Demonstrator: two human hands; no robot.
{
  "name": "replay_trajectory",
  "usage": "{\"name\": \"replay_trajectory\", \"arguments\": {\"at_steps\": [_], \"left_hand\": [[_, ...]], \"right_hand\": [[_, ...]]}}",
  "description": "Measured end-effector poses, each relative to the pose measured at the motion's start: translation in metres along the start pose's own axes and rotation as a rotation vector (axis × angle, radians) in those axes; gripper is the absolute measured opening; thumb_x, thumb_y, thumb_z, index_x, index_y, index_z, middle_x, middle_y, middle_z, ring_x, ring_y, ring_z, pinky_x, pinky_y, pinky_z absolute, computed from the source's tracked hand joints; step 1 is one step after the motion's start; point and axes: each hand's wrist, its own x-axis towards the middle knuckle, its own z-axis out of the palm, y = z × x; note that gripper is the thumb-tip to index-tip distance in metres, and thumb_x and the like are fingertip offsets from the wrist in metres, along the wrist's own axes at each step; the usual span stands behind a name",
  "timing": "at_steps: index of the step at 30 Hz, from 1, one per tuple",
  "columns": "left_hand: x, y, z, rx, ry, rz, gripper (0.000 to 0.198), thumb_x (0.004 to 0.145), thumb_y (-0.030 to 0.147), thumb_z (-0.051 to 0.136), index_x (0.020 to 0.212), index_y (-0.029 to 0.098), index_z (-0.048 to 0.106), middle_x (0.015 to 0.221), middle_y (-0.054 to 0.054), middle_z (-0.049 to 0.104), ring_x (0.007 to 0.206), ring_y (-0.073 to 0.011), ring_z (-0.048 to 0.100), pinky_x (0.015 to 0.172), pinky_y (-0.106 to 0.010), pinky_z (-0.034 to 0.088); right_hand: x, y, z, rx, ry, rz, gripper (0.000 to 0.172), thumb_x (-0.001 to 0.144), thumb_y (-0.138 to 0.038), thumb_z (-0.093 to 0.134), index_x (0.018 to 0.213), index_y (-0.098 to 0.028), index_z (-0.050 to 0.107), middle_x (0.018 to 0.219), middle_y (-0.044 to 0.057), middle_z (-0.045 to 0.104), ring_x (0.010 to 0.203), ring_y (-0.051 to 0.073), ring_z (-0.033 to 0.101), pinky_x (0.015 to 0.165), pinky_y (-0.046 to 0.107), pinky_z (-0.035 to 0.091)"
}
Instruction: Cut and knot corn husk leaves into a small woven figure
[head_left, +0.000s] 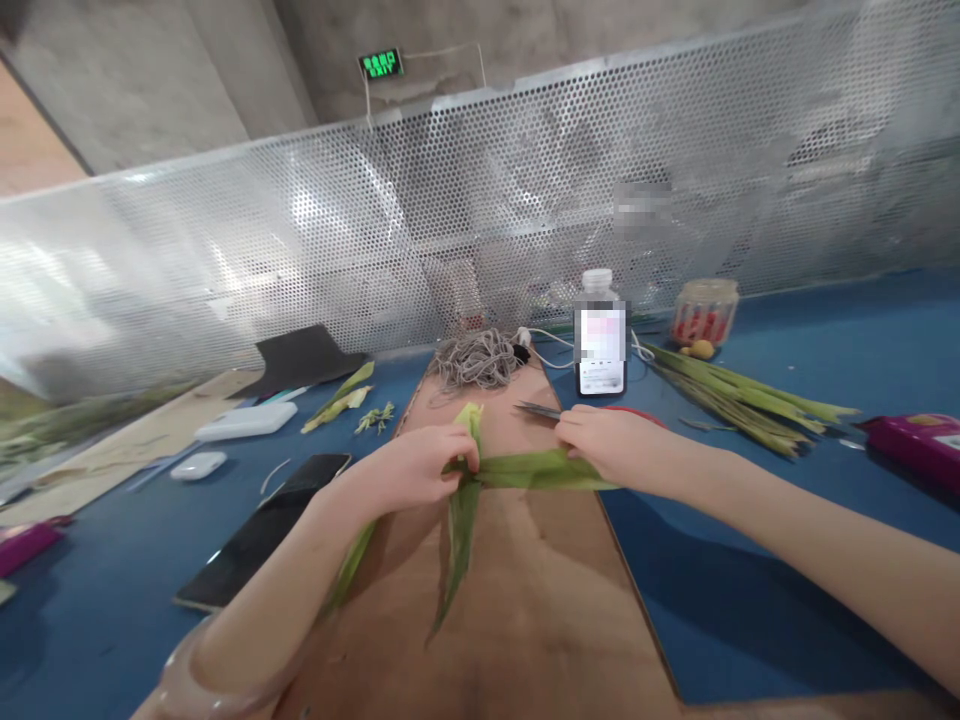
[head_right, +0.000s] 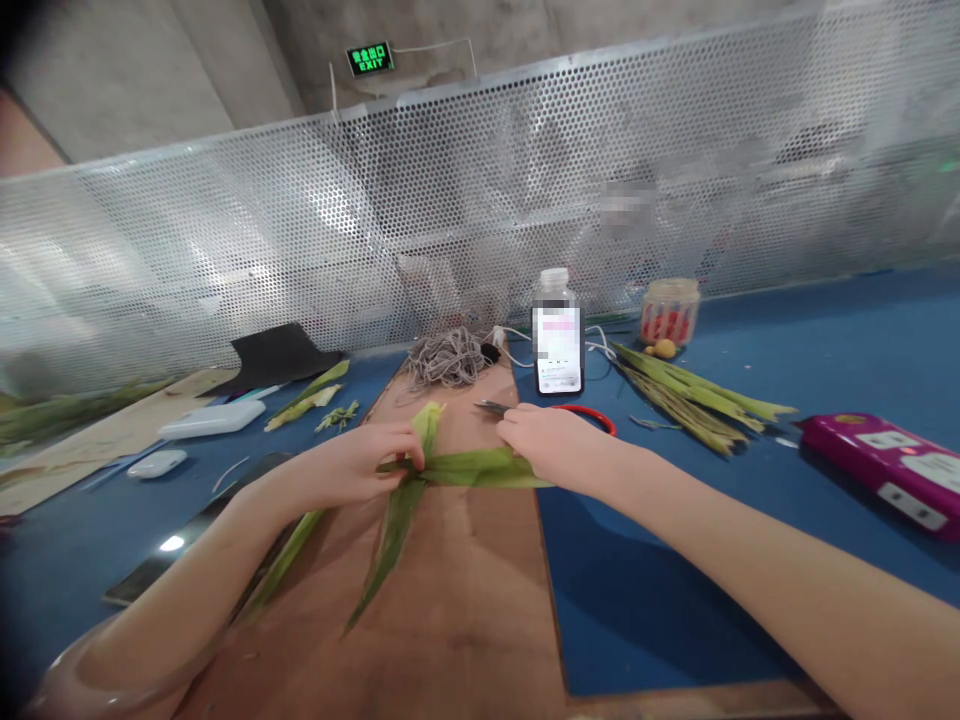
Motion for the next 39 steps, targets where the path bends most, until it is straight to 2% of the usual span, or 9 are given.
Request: {"name": "replay_trajectory", "arguments": {"at_steps": [7, 14, 17, 22, 26, 32, 39], "left_hand": [[0.007, 0.010, 0.007, 0.148, 0.073, 0.021, 0.012, 0.073, 0.015, 0.047, 0.079, 0.020, 0.056, 0.080, -0.003, 0.057, 0.077, -0.0164, 0.053, 0.068, -0.026, 0.038], [0.010, 0.012, 0.009, 0.190, 0.123, 0.053, 0.010, 0.078, 0.021, 0.046, 0.077, 0.019, 0.056, 0.080, -0.003, 0.058, 0.077, -0.0163, 0.052, 0.070, -0.028, 0.038], [0.009, 0.013, 0.007, 0.182, 0.143, 0.048, 0.011, 0.079, 0.022, 0.046, 0.077, 0.018, 0.056, 0.080, -0.003, 0.058, 0.078, -0.0163, 0.052, 0.071, -0.028, 0.039], [0.007, 0.013, 0.004, 0.140, 0.230, 0.025, 0.009, 0.078, 0.019, 0.047, 0.074, 0.018, 0.055, 0.079, -0.002, 0.058, 0.079, -0.0161, 0.052, 0.072, -0.027, 0.039], [0.005, 0.010, 0.006, 0.106, 0.274, -0.007, 0.006, 0.076, 0.018, 0.049, 0.073, 0.018, 0.055, 0.079, -0.002, 0.057, 0.076, -0.0148, 0.053, 0.071, -0.027, 0.040], [0.005, 0.009, 0.006, 0.028, 0.288, -0.019, 0.005, 0.073, 0.016, 0.051, 0.071, 0.017, 0.055, 0.076, -0.002, 0.057, 0.073, -0.0133, 0.053, 0.069, -0.025, 0.040], [0.005, 0.010, 0.003, -0.038, 0.280, -0.018, 0.006, 0.074, 0.015, 0.050, 0.070, 0.017, 0.054, 0.074, -0.001, 0.058, 0.067, -0.0111, 0.052, 0.064, -0.023, 0.040]], "right_hand": [[-0.001, 0.001, 0.002, -0.024, 0.005, -0.019, 0.013, 0.077, -0.005, 0.046, 0.072, -0.014, 0.054, 0.078, 0.007, 0.058, 0.074, 0.018, 0.053, 0.060, 0.025, 0.036], [0.000, -0.002, -0.002, -0.016, 0.017, -0.030, 0.011, 0.078, -0.007, 0.048, 0.074, -0.013, 0.055, 0.077, 0.006, 0.058, 0.072, 0.017, 0.053, 0.061, 0.025, 0.037], [-0.001, -0.007, -0.007, -0.028, 0.034, 0.002, 0.008, 0.079, -0.015, 0.050, 0.074, -0.013, 0.056, 0.077, 0.007, 0.059, 0.071, 0.017, 0.054, 0.062, 0.026, 0.038], [-0.002, -0.019, -0.008, -0.024, 0.084, 0.060, 0.027, 0.076, -0.040, 0.054, 0.075, -0.013, 0.057, 0.076, 0.008, 0.059, 0.071, 0.020, 0.055, 0.064, 0.030, 0.041], [-0.003, -0.025, -0.005, -0.038, 0.152, 0.084, 0.039, 0.065, -0.050, 0.059, 0.079, -0.013, 0.057, 0.079, 0.008, 0.059, 0.072, 0.022, 0.054, 0.066, 0.032, 0.042], [-0.005, -0.029, -0.004, -0.065, 0.137, 0.138, 0.039, 0.059, -0.047, 0.062, 0.081, -0.015, 0.055, 0.082, 0.008, 0.058, 0.076, 0.024, 0.055, 0.065, 0.034, 0.042], [-0.005, -0.029, -0.002, -0.031, 0.205, 0.131, 0.031, 0.067, -0.043, 0.055, 0.082, -0.016, 0.055, 0.088, 0.010, 0.058, 0.080, 0.023, 0.054, 0.071, 0.033, 0.041]]}}
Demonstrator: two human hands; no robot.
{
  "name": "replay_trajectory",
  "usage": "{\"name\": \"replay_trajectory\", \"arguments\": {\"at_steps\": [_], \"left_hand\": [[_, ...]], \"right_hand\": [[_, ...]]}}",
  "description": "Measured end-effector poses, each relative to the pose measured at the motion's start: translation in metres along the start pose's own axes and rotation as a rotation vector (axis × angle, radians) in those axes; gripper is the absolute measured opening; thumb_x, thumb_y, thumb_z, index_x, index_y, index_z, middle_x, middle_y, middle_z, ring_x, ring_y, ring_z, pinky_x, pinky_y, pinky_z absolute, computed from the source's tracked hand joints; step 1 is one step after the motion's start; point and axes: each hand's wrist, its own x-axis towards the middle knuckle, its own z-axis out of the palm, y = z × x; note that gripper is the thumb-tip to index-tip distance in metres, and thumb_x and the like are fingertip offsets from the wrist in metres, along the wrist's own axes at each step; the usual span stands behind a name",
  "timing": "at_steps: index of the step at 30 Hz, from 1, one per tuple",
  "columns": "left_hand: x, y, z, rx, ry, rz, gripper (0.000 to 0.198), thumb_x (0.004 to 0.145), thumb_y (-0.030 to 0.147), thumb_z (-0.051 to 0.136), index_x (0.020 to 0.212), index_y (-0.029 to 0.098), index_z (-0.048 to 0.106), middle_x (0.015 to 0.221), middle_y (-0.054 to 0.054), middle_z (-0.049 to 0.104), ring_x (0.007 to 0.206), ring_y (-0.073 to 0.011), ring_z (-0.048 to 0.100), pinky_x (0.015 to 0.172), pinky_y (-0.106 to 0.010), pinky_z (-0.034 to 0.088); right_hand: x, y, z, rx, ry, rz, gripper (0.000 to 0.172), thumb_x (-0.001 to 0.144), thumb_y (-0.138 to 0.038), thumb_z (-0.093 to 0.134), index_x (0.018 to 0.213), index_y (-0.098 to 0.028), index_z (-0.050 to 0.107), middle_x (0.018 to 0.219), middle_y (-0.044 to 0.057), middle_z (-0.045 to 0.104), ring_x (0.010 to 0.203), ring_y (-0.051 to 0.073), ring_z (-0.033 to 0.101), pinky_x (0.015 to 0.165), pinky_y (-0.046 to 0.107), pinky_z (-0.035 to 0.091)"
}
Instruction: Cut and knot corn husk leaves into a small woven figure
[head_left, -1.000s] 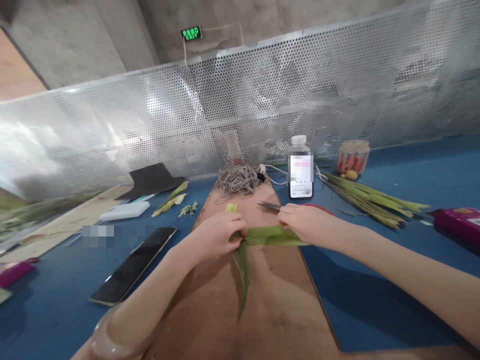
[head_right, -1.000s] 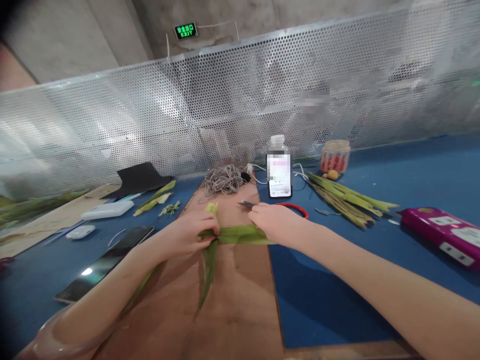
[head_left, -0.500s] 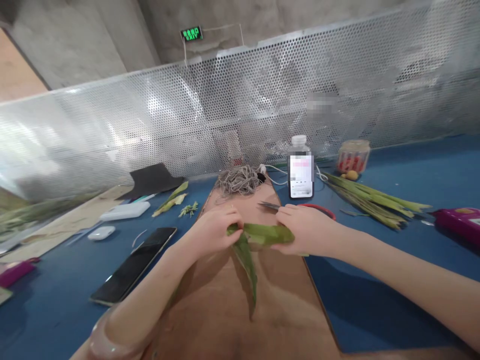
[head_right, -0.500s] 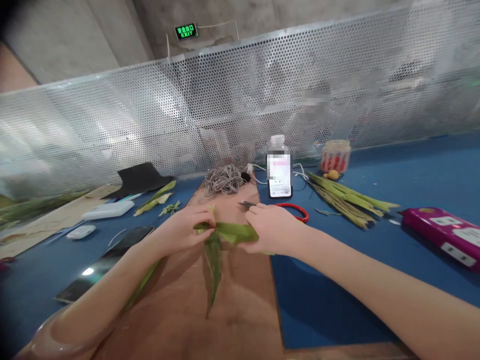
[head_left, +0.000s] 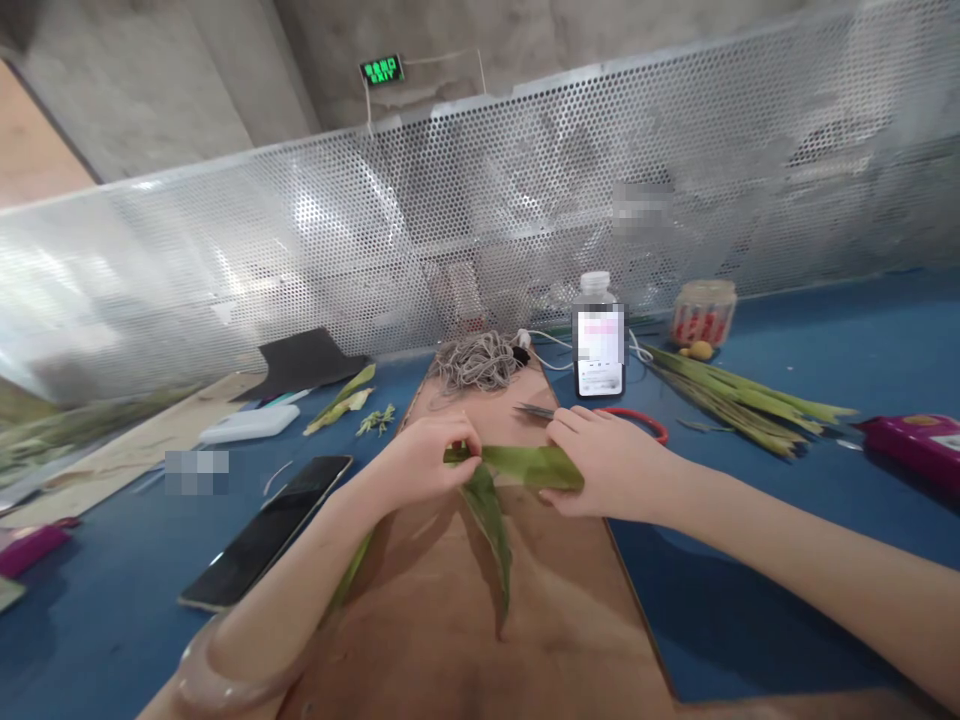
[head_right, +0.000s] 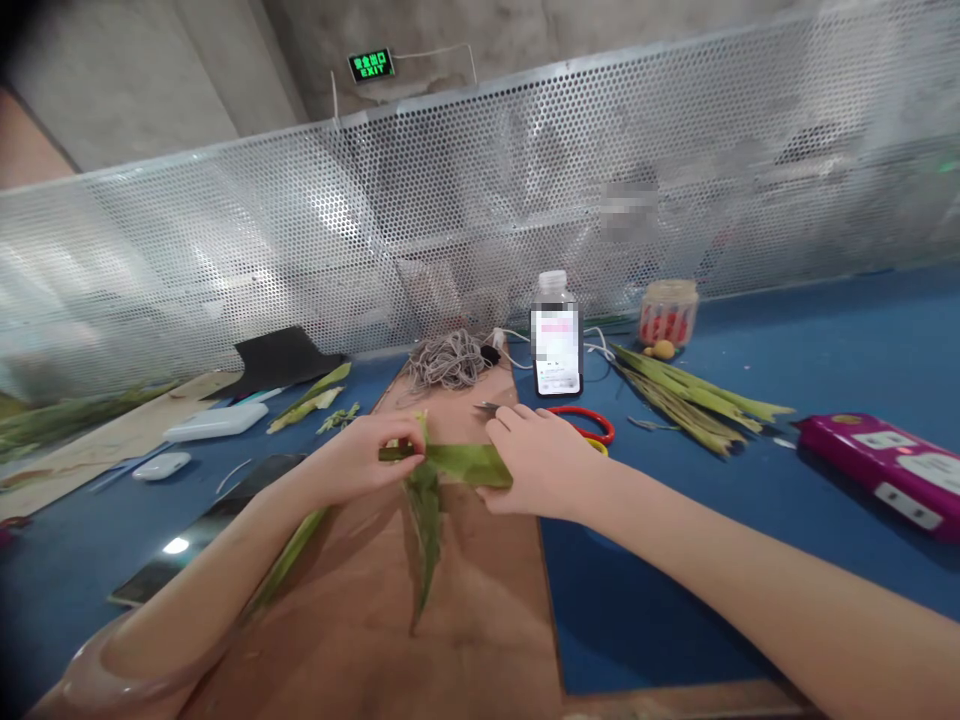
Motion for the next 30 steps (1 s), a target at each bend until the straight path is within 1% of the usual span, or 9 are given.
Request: {"name": "replay_trajectory", "arguments": {"at_steps": [5, 9, 12, 15, 19, 23, 26, 28, 30], "left_hand": [[0.000, -0.003, 0.001, -0.007, -0.007, 0.001, 0.006, 0.073, 0.015, 0.050, 0.069, 0.017, 0.054, 0.073, 0.000, 0.058, 0.066, -0.0102, 0.051, 0.064, -0.022, 0.040], [0.000, -0.005, 0.001, -0.004, -0.001, 0.002, 0.006, 0.074, 0.015, 0.050, 0.069, 0.017, 0.054, 0.072, 0.000, 0.058, 0.066, -0.0102, 0.051, 0.064, -0.022, 0.039], [-0.001, -0.007, 0.001, -0.002, 0.001, -0.003, 0.006, 0.074, 0.016, 0.050, 0.069, 0.017, 0.054, 0.073, 0.001, 0.058, 0.066, -0.0102, 0.051, 0.064, -0.022, 0.039], [-0.001, -0.009, 0.001, 0.006, 0.000, -0.004, 0.007, 0.073, 0.016, 0.050, 0.069, 0.018, 0.054, 0.072, 0.001, 0.058, 0.066, -0.0105, 0.051, 0.064, -0.023, 0.039], [-0.001, -0.010, 0.000, -0.001, 0.001, -0.012, 0.007, 0.074, 0.016, 0.049, 0.069, 0.018, 0.054, 0.072, 0.002, 0.058, 0.067, -0.0105, 0.052, 0.065, -0.023, 0.039], [-0.001, -0.007, -0.004, 0.008, -0.046, -0.054, 0.004, 0.073, 0.018, 0.050, 0.076, 0.019, 0.052, 0.073, 0.002, 0.058, 0.067, -0.0119, 0.052, 0.063, -0.024, 0.039], [0.000, -0.001, -0.004, 0.049, -0.046, -0.072, 0.018, 0.071, 0.024, 0.054, 0.089, 0.020, 0.052, 0.080, 0.000, 0.058, 0.070, -0.0144, 0.053, 0.063, -0.026, 0.040], [0.001, 0.004, -0.002, 0.078, -0.014, -0.049, 0.032, 0.071, 0.030, 0.056, 0.101, 0.021, 0.050, 0.087, -0.002, 0.059, 0.077, -0.0169, 0.053, 0.069, -0.029, 0.040], [0.002, 0.007, 0.001, 0.102, 0.000, -0.013, 0.036, 0.072, 0.034, 0.056, 0.105, 0.021, 0.049, 0.091, -0.004, 0.059, 0.083, -0.0191, 0.053, 0.074, -0.032, 0.039]], "right_hand": [[0.000, 0.001, -0.001, 0.022, 0.031, -0.011, 0.029, 0.069, -0.038, 0.055, 0.084, -0.014, 0.053, 0.084, 0.008, 0.058, 0.078, 0.021, 0.054, 0.070, 0.032, 0.042], [0.002, 0.002, -0.001, -0.029, 0.055, -0.080, 0.025, 0.075, -0.038, 0.051, 0.080, -0.013, 0.055, 0.081, 0.009, 0.056, 0.077, 0.021, 0.052, 0.068, 0.032, 0.042], [0.002, 0.003, 0.000, -0.054, 0.038, -0.127, 0.023, 0.080, -0.034, 0.047, 0.077, -0.013, 0.056, 0.082, 0.010, 0.054, 0.076, 0.020, 0.050, 0.068, 0.032, 0.042], [0.001, 0.005, 0.001, -0.028, 0.017, -0.147, 0.022, 0.082, -0.030, 0.046, 0.075, -0.013, 0.057, 0.084, 0.011, 0.053, 0.075, 0.019, 0.050, 0.068, 0.032, 0.043], [0.002, 0.008, 0.001, 0.027, 0.035, -0.160, 0.022, 0.084, -0.027, 0.046, 0.073, -0.012, 0.057, 0.084, 0.010, 0.052, 0.078, 0.018, 0.049, 0.071, 0.032, 0.043], [0.004, 0.008, -0.001, 0.066, 0.066, -0.171, 0.018, 0.084, -0.023, 0.047, 0.074, -0.011, 0.057, 0.083, 0.010, 0.052, 0.079, 0.019, 0.048, 0.071, 0.032, 0.043], [0.005, 0.006, 0.000, 0.079, 0.095, -0.192, 0.017, 0.085, -0.020, 0.046, 0.075, -0.011, 0.057, 0.082, 0.010, 0.052, 0.077, 0.018, 0.048, 0.070, 0.031, 0.043], [0.005, 0.004, 0.002, 0.083, 0.115, -0.205, 0.018, 0.085, -0.020, 0.044, 0.076, -0.011, 0.057, 0.082, 0.010, 0.052, 0.077, 0.018, 0.048, 0.069, 0.031, 0.043], [0.005, 0.002, 0.004, 0.075, 0.126, -0.214, 0.019, 0.086, -0.021, 0.042, 0.077, -0.011, 0.056, 0.082, 0.010, 0.052, 0.077, 0.018, 0.048, 0.068, 0.031, 0.043]]}}
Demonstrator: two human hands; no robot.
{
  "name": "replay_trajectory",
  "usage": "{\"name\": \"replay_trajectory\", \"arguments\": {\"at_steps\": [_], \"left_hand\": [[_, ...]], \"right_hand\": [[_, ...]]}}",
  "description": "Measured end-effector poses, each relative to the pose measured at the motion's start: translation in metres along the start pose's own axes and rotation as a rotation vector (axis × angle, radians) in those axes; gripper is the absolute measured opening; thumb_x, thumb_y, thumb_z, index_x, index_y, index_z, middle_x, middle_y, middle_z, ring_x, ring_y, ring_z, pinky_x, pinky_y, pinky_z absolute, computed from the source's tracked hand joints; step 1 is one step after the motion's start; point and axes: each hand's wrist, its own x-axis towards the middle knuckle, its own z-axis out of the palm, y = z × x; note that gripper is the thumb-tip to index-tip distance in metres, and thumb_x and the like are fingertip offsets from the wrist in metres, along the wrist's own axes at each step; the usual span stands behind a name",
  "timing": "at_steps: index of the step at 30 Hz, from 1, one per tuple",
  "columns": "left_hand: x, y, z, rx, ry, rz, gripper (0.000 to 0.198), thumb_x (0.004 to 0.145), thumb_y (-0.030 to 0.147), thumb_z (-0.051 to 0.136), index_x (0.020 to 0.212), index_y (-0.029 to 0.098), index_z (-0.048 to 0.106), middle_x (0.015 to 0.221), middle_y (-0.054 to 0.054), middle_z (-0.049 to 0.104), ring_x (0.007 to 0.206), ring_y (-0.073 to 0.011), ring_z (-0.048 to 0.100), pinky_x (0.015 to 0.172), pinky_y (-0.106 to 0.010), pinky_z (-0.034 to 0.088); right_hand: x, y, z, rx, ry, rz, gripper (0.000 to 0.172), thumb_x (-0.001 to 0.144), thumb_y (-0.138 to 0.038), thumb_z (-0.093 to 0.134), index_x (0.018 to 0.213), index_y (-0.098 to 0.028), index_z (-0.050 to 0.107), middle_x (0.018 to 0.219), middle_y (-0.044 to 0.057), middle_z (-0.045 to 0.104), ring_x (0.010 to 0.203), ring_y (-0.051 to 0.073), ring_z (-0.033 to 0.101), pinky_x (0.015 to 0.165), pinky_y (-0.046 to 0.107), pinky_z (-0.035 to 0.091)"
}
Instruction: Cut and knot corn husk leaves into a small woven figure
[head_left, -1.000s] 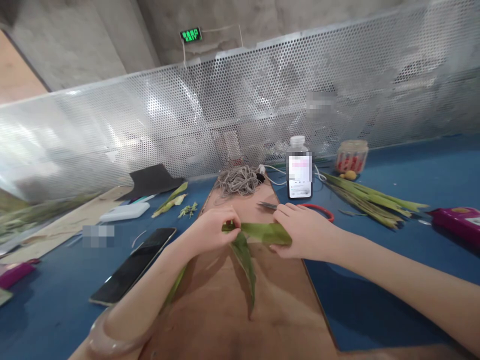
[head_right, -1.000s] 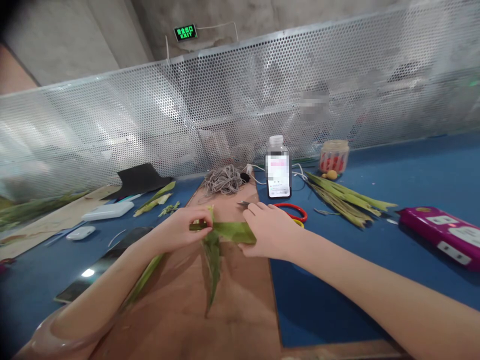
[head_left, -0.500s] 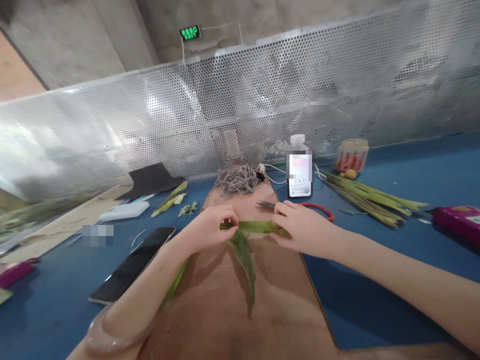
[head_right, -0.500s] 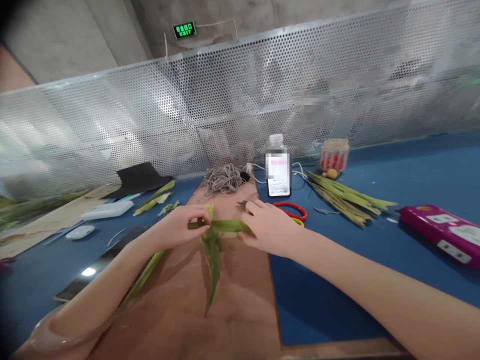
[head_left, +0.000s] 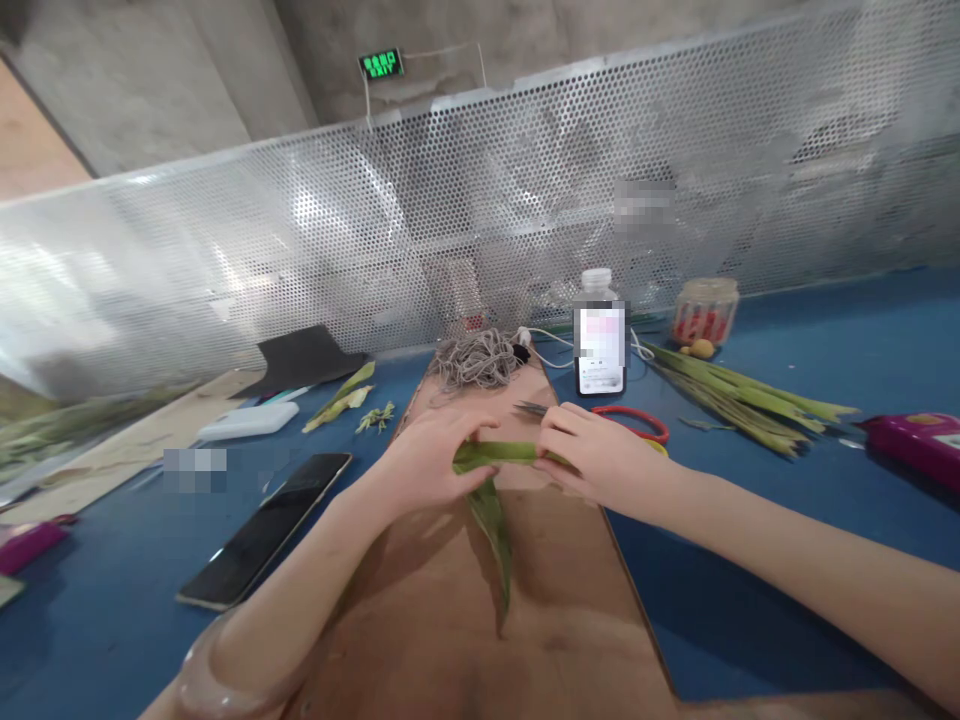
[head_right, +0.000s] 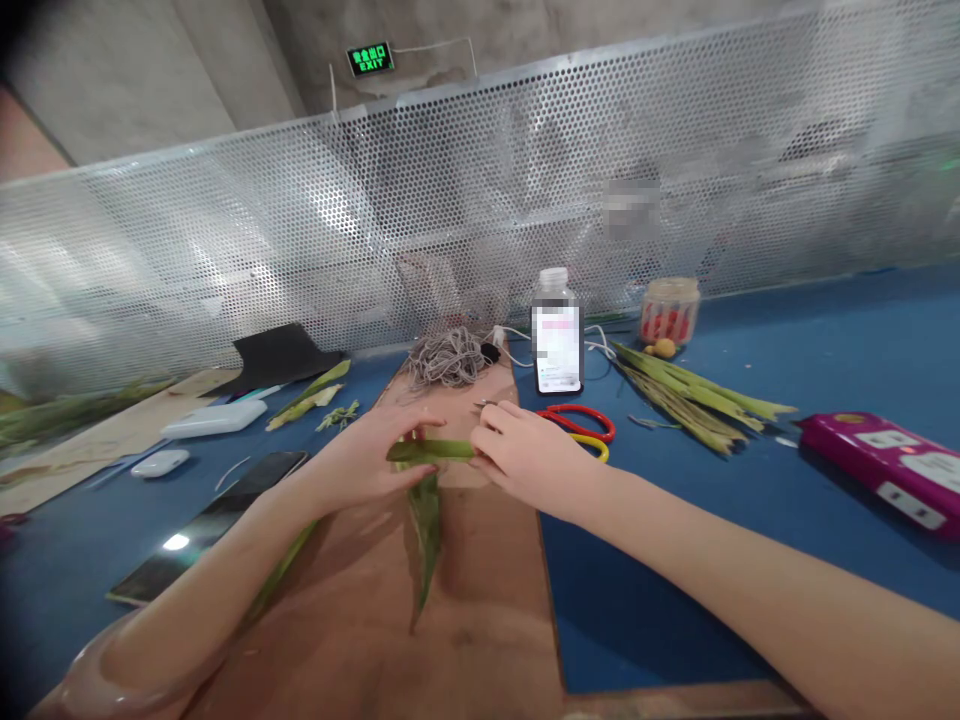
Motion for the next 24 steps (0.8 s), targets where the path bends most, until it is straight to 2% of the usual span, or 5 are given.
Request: {"name": "replay_trajectory", "arguments": {"at_steps": [5, 10, 18, 24], "left_hand": [[0.0014, 0.0046, 0.0049, 0.022, -0.013, 0.066, 0.014, 0.077, 0.030, 0.053, 0.083, 0.018, 0.055, 0.082, -0.004, 0.060, 0.080, -0.0182, 0.052, 0.071, -0.030, 0.039], [0.0021, 0.0026, 0.0036, -0.010, 0.021, 0.056, 0.010, 0.078, 0.027, 0.053, 0.081, 0.018, 0.056, 0.081, -0.002, 0.060, 0.078, -0.0162, 0.052, 0.070, -0.028, 0.038], [0.0024, -0.0028, 0.0042, -0.040, 0.020, 0.011, 0.012, 0.078, 0.028, 0.055, 0.079, 0.017, 0.057, 0.080, -0.003, 0.060, 0.076, -0.0154, 0.053, 0.069, -0.027, 0.040], [0.0026, -0.0048, 0.0017, -0.055, 0.034, 0.014, 0.010, 0.078, 0.026, 0.054, 0.077, 0.017, 0.057, 0.076, -0.002, 0.059, 0.073, -0.0148, 0.052, 0.068, -0.027, 0.041]], "right_hand": [[0.0007, -0.0028, 0.0043, -0.005, -0.006, -0.040, 0.020, 0.088, -0.020, 0.039, 0.078, -0.012, 0.055, 0.080, 0.008, 0.052, 0.075, 0.018, 0.048, 0.069, 0.032, 0.044], [0.0007, -0.0049, 0.0020, 0.027, -0.023, -0.014, 0.008, 0.080, -0.019, 0.051, 0.084, -0.013, 0.053, 0.087, 0.009, 0.053, 0.082, 0.020, 0.049, 0.073, 0.034, 0.044], [-0.0019, -0.0042, 0.0023, 0.032, -0.028, -0.012, 0.029, 0.073, -0.013, 0.049, 0.102, -0.011, 0.048, 0.098, 0.012, 0.052, 0.091, 0.024, 0.047, 0.078, 0.039, 0.043], [-0.0027, -0.0048, 0.0013, 0.047, -0.028, -0.024, 0.036, 0.075, -0.013, 0.049, 0.110, -0.010, 0.046, 0.105, 0.013, 0.052, 0.097, 0.025, 0.046, 0.082, 0.041, 0.042]]}}
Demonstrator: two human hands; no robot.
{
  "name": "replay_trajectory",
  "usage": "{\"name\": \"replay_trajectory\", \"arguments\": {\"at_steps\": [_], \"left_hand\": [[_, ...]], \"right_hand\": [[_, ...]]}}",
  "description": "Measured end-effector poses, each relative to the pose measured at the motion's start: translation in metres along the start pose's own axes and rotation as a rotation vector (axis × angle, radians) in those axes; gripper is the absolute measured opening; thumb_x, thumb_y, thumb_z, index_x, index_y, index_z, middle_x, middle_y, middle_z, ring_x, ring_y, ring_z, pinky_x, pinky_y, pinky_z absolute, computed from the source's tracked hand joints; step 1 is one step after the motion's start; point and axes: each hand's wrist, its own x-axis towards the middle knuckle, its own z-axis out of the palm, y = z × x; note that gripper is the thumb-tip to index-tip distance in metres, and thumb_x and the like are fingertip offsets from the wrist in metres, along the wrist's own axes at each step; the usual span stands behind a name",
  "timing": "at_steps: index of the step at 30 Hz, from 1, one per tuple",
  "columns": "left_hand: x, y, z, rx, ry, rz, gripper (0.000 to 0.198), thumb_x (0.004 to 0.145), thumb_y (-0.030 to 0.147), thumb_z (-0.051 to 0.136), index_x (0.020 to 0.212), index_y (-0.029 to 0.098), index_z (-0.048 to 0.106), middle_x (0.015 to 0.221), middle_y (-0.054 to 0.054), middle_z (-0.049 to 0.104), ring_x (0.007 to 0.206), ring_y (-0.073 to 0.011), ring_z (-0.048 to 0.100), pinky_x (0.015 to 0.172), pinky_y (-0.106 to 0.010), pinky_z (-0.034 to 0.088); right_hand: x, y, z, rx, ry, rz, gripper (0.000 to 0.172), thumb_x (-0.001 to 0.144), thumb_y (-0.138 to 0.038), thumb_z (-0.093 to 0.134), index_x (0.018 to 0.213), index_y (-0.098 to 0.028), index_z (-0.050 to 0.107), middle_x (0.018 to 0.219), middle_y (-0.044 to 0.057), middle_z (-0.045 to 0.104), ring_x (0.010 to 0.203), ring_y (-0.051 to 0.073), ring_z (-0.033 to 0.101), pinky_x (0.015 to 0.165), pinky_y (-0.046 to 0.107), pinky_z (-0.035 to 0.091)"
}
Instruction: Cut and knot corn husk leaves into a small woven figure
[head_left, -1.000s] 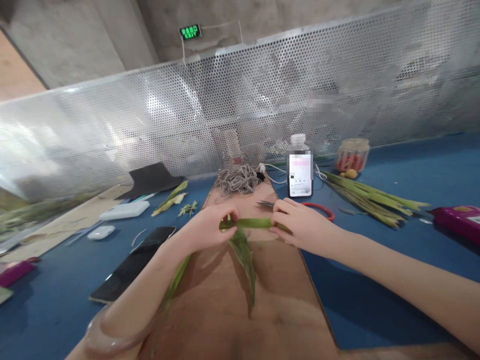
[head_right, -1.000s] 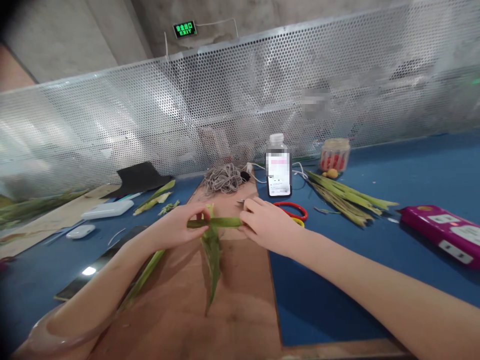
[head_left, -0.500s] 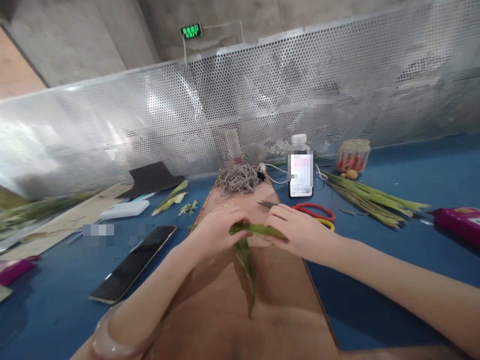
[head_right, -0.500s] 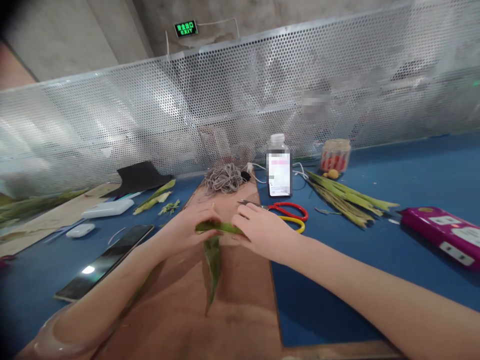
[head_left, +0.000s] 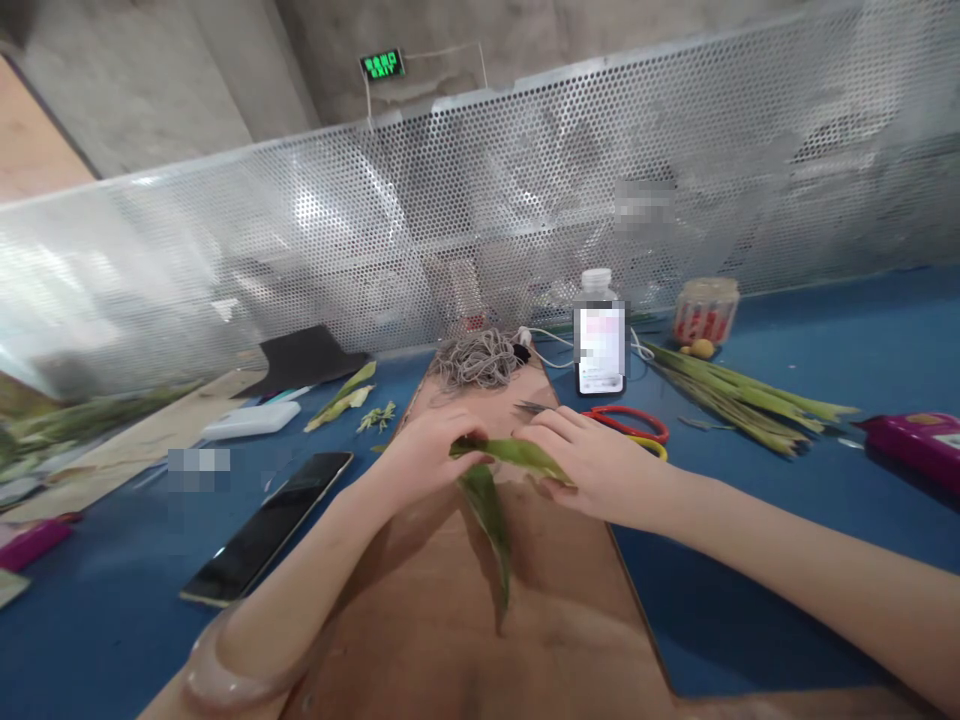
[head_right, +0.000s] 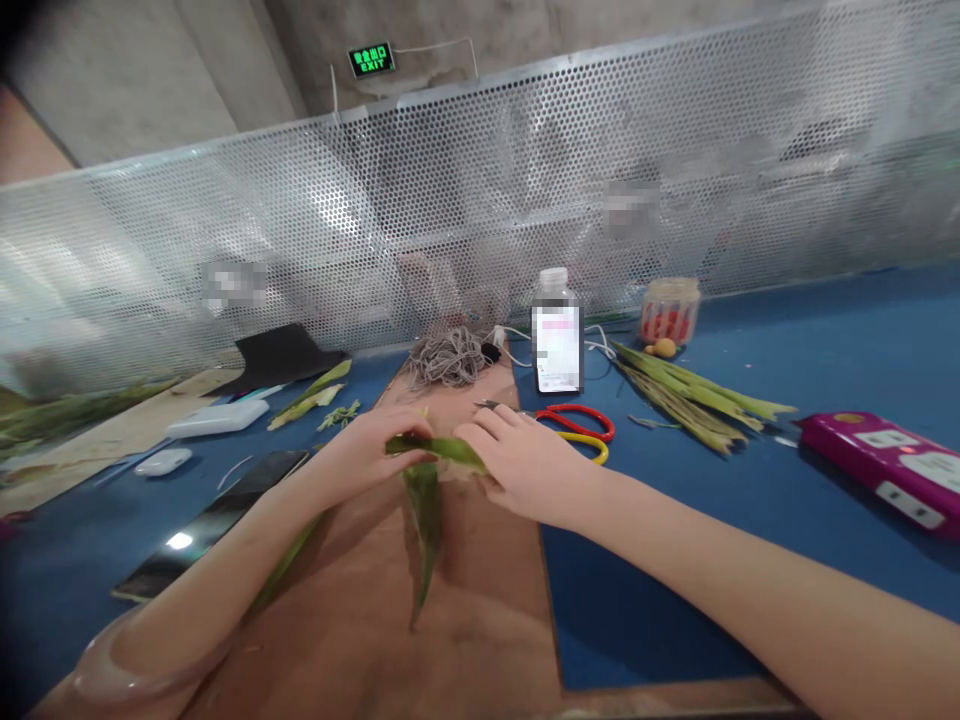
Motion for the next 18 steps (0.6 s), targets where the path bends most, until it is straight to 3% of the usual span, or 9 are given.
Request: {"name": "replay_trajectory", "arguments": {"at_steps": [14, 18], "left_hand": [[-0.0001, -0.0040, 0.0013, 0.007, -0.013, 0.007, 0.009, 0.078, 0.024, 0.053, 0.075, 0.016, 0.057, 0.076, -0.002, 0.058, 0.073, -0.0144, 0.052, 0.066, -0.027, 0.040], [-0.0006, -0.0041, 0.0009, -0.012, -0.014, -0.023, 0.010, 0.078, 0.026, 0.054, 0.076, 0.017, 0.057, 0.075, -0.002, 0.059, 0.071, -0.0142, 0.052, 0.065, -0.026, 0.041]], "right_hand": [[-0.0013, 0.0000, 0.0001, -0.023, -0.041, -0.028, 0.050, 0.072, -0.001, 0.043, 0.121, -0.010, 0.039, 0.112, 0.014, 0.051, 0.105, 0.025, 0.044, 0.086, 0.040, 0.042], [0.0005, -0.0009, -0.0009, -0.012, -0.013, 0.024, 0.047, 0.075, -0.009, 0.046, 0.122, -0.010, 0.039, 0.112, 0.013, 0.051, 0.103, 0.025, 0.045, 0.085, 0.040, 0.043]]}}
